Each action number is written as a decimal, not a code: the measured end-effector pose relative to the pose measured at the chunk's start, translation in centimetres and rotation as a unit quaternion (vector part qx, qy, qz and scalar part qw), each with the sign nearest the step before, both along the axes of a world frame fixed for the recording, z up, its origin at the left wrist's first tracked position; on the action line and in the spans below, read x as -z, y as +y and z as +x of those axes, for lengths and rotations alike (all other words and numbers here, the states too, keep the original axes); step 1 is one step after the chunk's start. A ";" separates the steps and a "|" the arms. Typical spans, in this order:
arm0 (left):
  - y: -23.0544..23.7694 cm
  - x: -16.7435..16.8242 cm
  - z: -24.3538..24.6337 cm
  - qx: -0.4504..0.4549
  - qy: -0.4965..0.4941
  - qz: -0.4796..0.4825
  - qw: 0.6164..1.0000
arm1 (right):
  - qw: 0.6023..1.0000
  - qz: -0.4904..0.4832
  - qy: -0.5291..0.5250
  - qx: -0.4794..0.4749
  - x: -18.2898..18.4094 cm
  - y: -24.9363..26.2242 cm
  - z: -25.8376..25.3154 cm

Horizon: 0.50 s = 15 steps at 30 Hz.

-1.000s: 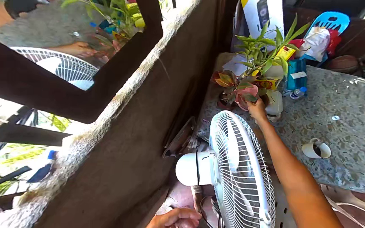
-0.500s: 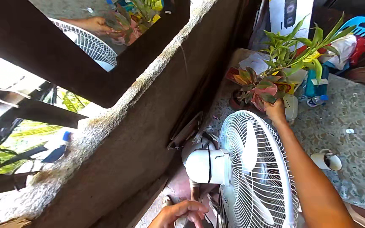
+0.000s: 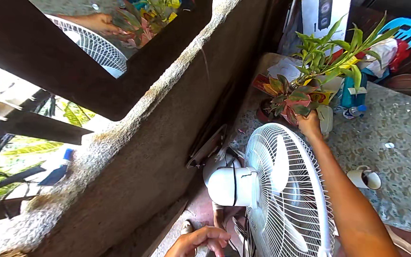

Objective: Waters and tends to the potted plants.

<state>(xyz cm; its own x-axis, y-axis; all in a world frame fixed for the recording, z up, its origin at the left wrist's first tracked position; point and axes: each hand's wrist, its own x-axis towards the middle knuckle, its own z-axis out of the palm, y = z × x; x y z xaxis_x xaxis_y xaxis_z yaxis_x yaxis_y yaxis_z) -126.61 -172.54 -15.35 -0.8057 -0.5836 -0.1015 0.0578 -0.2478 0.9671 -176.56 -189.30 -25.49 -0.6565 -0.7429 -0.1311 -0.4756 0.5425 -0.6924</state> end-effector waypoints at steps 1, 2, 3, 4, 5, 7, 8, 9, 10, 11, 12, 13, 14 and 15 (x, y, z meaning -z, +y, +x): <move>0.0 0.0 0.0 0.000 0.000 0.002 1.000 | 1.000 -0.004 -0.001 -0.003 0.1 0.1 0.0; 0.0 0.0 0.0 0.001 0.000 0.004 1.000 | 1.000 -0.006 -0.002 -0.005 0.1 0.1 0.1; 0.1 0.0 -0.1 0.001 -0.001 0.005 1.000 | 1.000 -0.002 -0.002 -0.006 0.0 0.1 0.2; 0.0 0.0 -0.1 0.002 -0.003 0.005 1.000 | 1.000 0.002 -0.001 -0.007 -0.1 0.1 0.3; 0.0 -0.1 -0.1 0.003 -0.004 0.004 1.000 | 1.000 0.006 0.001 -0.008 -0.2 -0.1 0.4; 0.0 -0.1 -0.2 0.003 -0.004 0.005 1.000 | 1.000 0.001 0.000 -0.008 -0.2 -0.3 0.4; 0.1 -0.1 -0.2 0.003 -0.006 0.006 1.000 | 1.000 -0.004 0.001 -0.008 -0.2 -0.4 0.3; 0.1 -0.2 -0.2 0.004 -0.008 0.007 1.000 | 1.000 -0.004 0.001 -0.007 -0.2 -0.5 0.4; 0.1 -0.2 -0.2 0.004 -0.011 0.007 1.000 | 1.000 0.001 0.002 -0.004 -0.3 -0.5 0.4; 0.1 -0.2 -0.3 0.003 -0.012 0.006 1.000 | 1.000 0.005 0.005 -0.002 -0.4 -0.6 0.5; 0.1 -0.3 -0.3 0.002 -0.013 0.007 1.000 | 1.000 0.007 0.008 -0.002 -0.4 -0.7 0.4; 0.2 -0.3 -0.3 0.001 -0.013 0.008 1.000 | 1.000 0.005 0.009 -0.004 -0.5 -0.7 0.4; 0.2 -0.3 -0.3 0.001 -0.016 0.009 1.000 | 1.000 -0.003 0.011 -0.007 -0.5 -0.7 0.2; 0.2 -0.4 -0.3 0.000 -0.018 0.009 1.000 | 1.000 -0.009 0.012 -0.010 -0.6 -0.7 0.1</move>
